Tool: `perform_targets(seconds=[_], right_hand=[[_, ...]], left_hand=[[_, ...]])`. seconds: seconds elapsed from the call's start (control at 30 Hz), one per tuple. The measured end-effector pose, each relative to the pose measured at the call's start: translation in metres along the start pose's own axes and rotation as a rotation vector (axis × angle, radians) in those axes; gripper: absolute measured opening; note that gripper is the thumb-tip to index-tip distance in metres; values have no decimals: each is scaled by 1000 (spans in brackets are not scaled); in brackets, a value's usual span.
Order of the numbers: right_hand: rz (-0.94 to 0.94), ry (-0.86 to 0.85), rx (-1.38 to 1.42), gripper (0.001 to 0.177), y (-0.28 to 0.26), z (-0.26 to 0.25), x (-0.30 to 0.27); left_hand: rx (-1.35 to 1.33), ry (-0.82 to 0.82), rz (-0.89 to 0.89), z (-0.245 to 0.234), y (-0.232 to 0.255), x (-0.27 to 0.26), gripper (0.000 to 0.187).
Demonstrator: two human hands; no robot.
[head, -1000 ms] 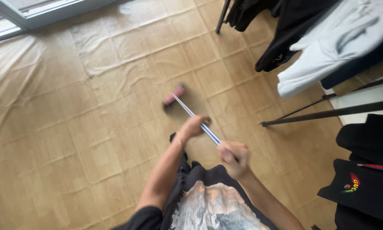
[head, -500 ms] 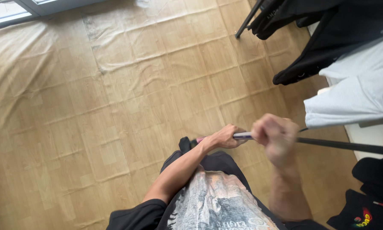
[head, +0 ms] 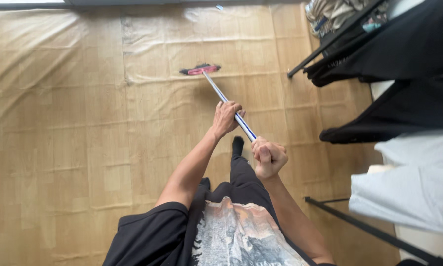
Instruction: The person sweeps the floor using a broom, moving debris towards a sliding glass door and around clothing racks.
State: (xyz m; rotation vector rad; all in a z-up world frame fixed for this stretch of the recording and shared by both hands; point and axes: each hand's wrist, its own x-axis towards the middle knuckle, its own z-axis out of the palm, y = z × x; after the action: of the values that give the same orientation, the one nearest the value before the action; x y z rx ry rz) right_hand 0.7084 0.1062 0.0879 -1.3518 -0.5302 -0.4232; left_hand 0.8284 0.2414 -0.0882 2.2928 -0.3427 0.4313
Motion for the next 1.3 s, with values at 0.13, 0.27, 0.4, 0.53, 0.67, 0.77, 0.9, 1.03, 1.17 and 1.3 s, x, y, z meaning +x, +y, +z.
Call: perform_targets(seconds=[0.13,0.27,0.4,0.53,0.67,0.77,0.9,1.03,1.17,1.3], right_hand=[[-26,-190,160,42,-34,-37,88],[28,-369,222,43,-96,-96,199],[160,-506,157,47,-73,-127,256],[441,-621,-59,50,-4,-131,260],[397,-547,184,54,47,-124,246],[283,-496,263,53,80,-109,228],[240,-399,242,52,132,-77,207],[264,-362,549,55,151,-85,267],[226,-508,569,64,99,-100,383],[354,-642,450,60,124,-34,413]], left_hand=[[-133,100,39,-15,51,61,27],[-531,-21,-43,8,127,102,34],[-605,-361,-116,55,160,110,17],[-404,-529,-303,82,131,110,43],[-317,-410,-166,86,63,133,25],[-79,-355,-107,73,-12,145,13],[135,-189,-275,45,-88,159,29],[64,291,-139,15,-86,215,35],[-385,358,-173,10,-20,266,40],[-420,-172,-262,15,-29,272,35]])
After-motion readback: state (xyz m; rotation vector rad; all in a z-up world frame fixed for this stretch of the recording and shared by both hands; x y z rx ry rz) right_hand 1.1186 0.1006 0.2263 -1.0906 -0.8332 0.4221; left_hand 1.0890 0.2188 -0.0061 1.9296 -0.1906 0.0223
